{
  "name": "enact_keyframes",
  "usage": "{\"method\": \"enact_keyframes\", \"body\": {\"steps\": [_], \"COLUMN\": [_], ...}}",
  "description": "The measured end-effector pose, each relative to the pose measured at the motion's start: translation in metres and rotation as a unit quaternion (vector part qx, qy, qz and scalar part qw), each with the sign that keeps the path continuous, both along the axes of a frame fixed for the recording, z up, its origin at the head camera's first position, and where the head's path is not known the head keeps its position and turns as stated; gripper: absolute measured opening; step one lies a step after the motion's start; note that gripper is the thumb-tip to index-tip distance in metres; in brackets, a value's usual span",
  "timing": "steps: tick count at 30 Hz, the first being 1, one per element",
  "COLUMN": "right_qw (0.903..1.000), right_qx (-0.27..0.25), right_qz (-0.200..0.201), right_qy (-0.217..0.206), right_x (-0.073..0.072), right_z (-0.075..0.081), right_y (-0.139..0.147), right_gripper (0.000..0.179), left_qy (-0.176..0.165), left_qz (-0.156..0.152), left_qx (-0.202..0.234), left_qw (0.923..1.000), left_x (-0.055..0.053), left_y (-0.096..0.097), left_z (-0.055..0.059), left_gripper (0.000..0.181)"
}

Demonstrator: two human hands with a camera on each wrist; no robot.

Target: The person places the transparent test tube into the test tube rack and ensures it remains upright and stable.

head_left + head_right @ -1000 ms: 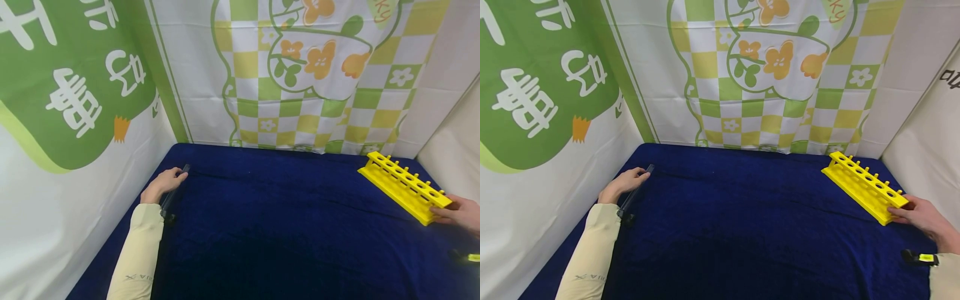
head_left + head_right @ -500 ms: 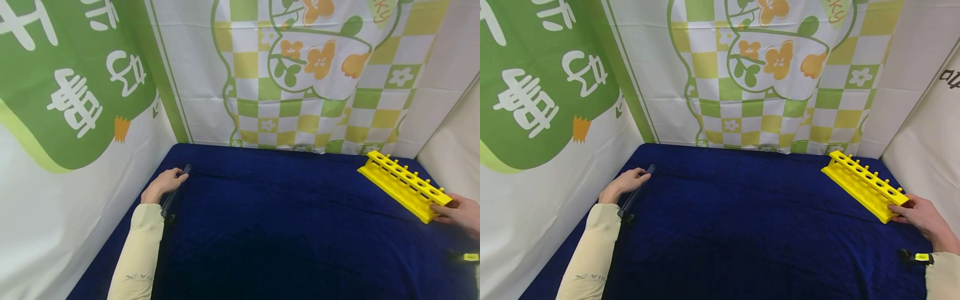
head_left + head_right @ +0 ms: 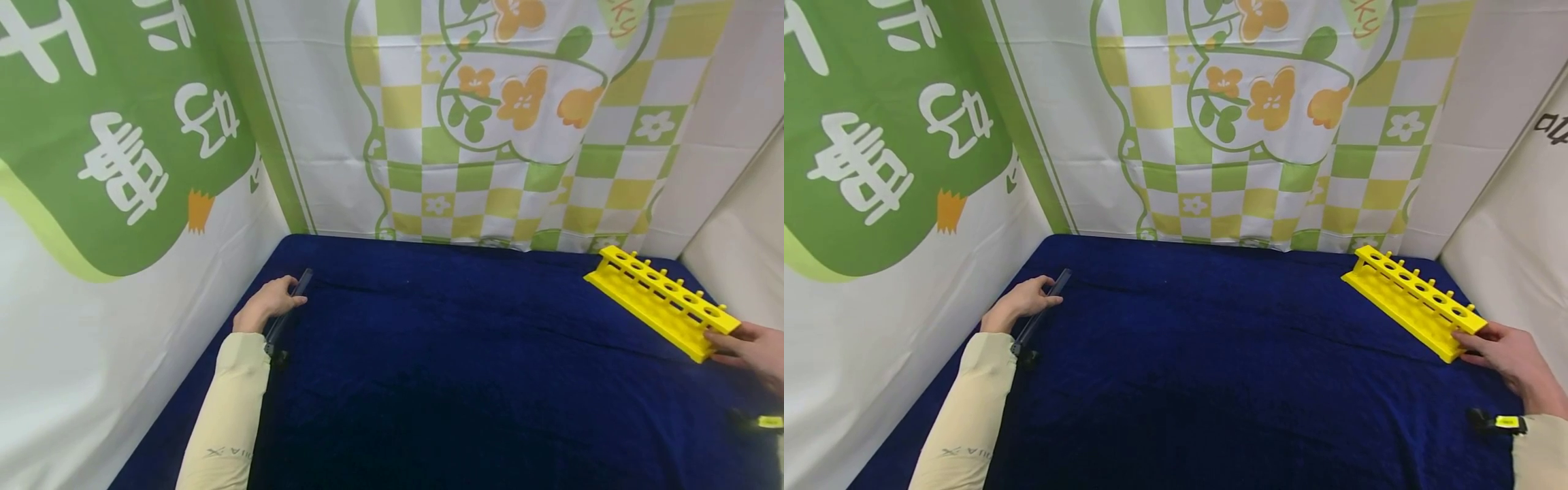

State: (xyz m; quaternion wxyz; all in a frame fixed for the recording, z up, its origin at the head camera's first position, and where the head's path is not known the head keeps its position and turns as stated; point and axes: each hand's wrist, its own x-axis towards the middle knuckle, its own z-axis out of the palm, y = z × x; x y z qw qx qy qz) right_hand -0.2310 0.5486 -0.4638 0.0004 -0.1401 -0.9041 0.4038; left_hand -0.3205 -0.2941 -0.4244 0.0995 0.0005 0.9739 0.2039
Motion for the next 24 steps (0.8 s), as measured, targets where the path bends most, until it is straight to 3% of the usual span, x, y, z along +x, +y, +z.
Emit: {"method": "enact_keyframes", "body": {"steps": [7, 13, 24], "right_qw": [0.9985, 0.9970, 0.9938], "right_qx": [-0.001, 0.009, 0.022], "right_qz": [-0.035, -0.037, -0.108], "right_qy": [0.043, 0.068, 0.017], "right_x": [-0.002, 0.005, 0.008], "right_z": [-0.012, 0.000, 0.018], "right_y": [0.008, -0.006, -0.031], "right_gripper": [0.060, 0.056, 0.054], "left_qy": [-0.028, -0.049, -0.046], "left_qz": [0.029, 0.045, 0.050], "left_qx": [0.010, 0.022, 0.016], "left_qw": [0.9991, 0.9976, 0.9976], "left_x": [0.002, 0.003, 0.004], "left_y": [0.002, 0.003, 0.004], "left_z": [0.003, 0.003, 0.003], "left_gripper": [0.060, 0.059, 0.057]}}
